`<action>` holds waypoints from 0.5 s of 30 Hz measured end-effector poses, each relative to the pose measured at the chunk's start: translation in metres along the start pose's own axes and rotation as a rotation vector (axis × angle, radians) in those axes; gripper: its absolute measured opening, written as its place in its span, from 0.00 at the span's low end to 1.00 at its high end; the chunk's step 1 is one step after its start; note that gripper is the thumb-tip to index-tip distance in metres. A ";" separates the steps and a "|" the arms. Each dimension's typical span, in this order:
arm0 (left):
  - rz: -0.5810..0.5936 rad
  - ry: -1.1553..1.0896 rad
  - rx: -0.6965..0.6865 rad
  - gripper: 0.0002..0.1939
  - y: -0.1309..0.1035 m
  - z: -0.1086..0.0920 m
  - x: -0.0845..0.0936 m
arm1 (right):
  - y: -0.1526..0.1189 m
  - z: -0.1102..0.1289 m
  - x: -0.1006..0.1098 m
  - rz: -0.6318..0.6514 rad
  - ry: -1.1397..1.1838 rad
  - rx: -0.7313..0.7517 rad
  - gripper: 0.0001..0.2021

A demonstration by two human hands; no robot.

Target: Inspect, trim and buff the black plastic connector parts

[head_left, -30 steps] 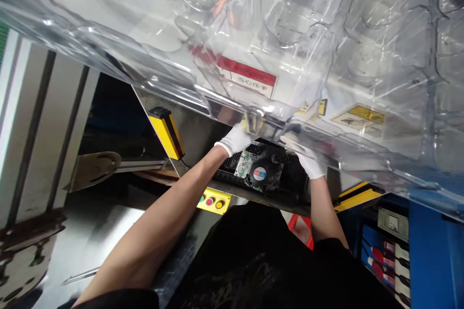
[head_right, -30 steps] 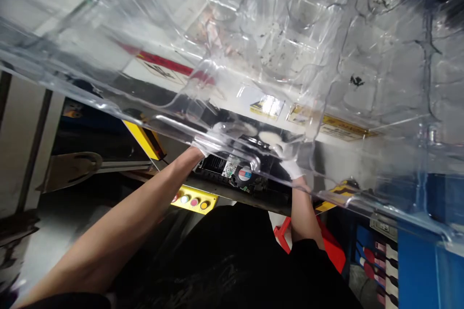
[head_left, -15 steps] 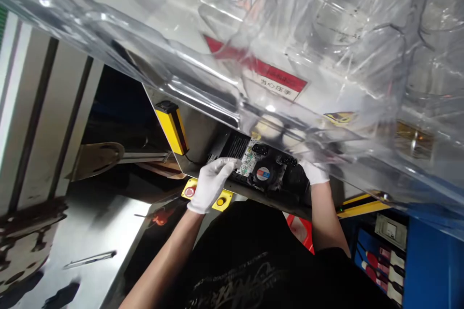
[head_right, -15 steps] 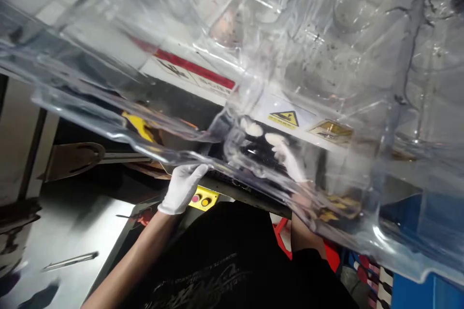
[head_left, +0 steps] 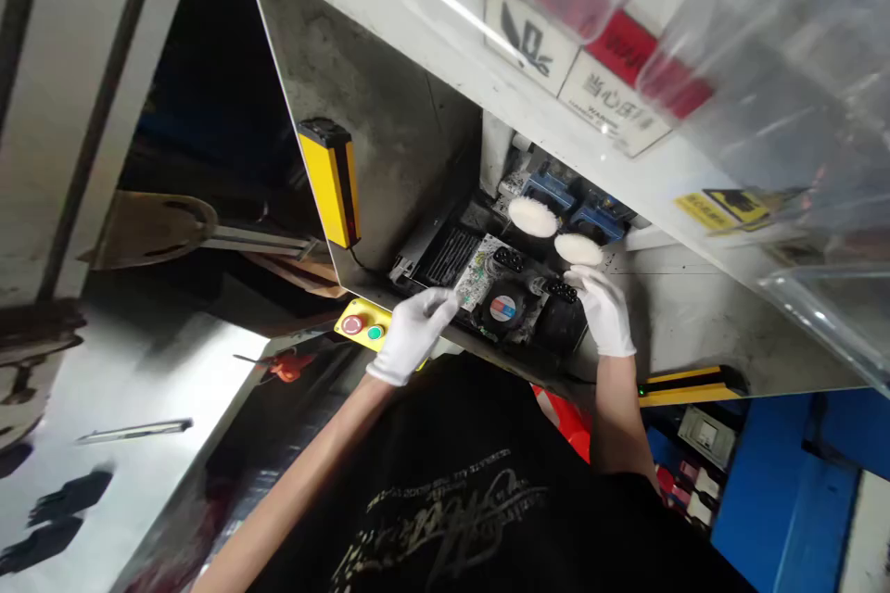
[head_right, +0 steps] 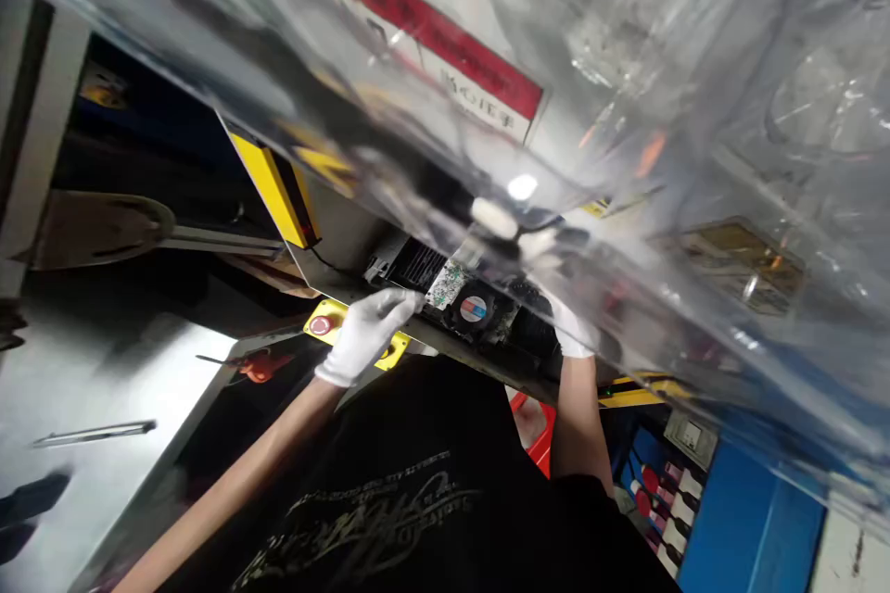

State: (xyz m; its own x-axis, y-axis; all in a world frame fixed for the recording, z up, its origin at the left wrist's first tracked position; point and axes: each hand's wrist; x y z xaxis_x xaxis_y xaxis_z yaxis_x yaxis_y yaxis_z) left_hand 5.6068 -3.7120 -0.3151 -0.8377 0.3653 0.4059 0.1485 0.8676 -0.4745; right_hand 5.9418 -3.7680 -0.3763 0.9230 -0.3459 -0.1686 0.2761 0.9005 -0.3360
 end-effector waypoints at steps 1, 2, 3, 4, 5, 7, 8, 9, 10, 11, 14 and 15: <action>0.018 0.014 0.057 0.31 -0.013 0.016 0.002 | -0.009 0.001 -0.002 -0.013 0.015 0.006 0.23; 0.033 0.027 0.111 0.32 -0.026 0.032 0.004 | -0.017 0.002 -0.005 -0.015 0.032 0.008 0.24; 0.035 0.033 0.162 0.33 -0.037 0.046 0.008 | -0.024 0.003 -0.009 -0.011 0.048 0.006 0.25; 0.026 0.032 0.210 0.34 -0.048 0.059 0.011 | -0.029 0.003 -0.014 -0.004 0.058 0.000 0.26; 0.011 0.024 0.253 0.34 -0.057 0.070 0.015 | -0.032 0.003 -0.020 -0.001 0.057 -0.006 0.27; -0.028 -0.009 0.319 0.34 -0.071 0.087 0.023 | -0.033 0.003 -0.033 -0.019 0.026 0.002 0.27; -0.046 -0.028 0.341 0.34 -0.077 0.094 0.026 | -0.031 0.002 -0.040 -0.037 -0.003 0.020 0.26; -0.059 -0.042 0.353 0.33 -0.082 0.099 0.029 | -0.029 0.001 -0.046 -0.055 -0.035 0.050 0.24; -0.068 -0.051 0.358 0.32 -0.087 0.105 0.031 | -0.026 -0.001 -0.052 -0.067 -0.062 0.088 0.22; -0.076 -0.058 0.359 0.32 -0.093 0.110 0.034 | -0.023 -0.003 -0.057 -0.074 -0.080 0.129 0.20; -0.067 -0.058 0.329 0.32 -0.113 0.132 0.040 | -0.016 -0.013 -0.069 -0.107 -0.075 0.247 0.16; -0.053 -0.053 0.315 0.31 -0.121 0.143 0.042 | -0.014 -0.016 -0.070 -0.121 -0.066 0.277 0.16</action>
State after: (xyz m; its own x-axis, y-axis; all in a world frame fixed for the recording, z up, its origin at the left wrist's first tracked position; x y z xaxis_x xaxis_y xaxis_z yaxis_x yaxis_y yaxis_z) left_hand 5.4789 -3.8493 -0.3522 -0.8673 0.2970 0.3994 -0.0592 0.7352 -0.6753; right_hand 5.8686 -3.7604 -0.3746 0.8919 -0.4451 -0.0797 0.4391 0.8947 -0.0826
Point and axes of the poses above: each hand's wrist, its own y-axis towards the middle knuckle, its own x-axis out of the back of the hand, z = x × y, and after that the axes turned 14 degrees about y, right-handed
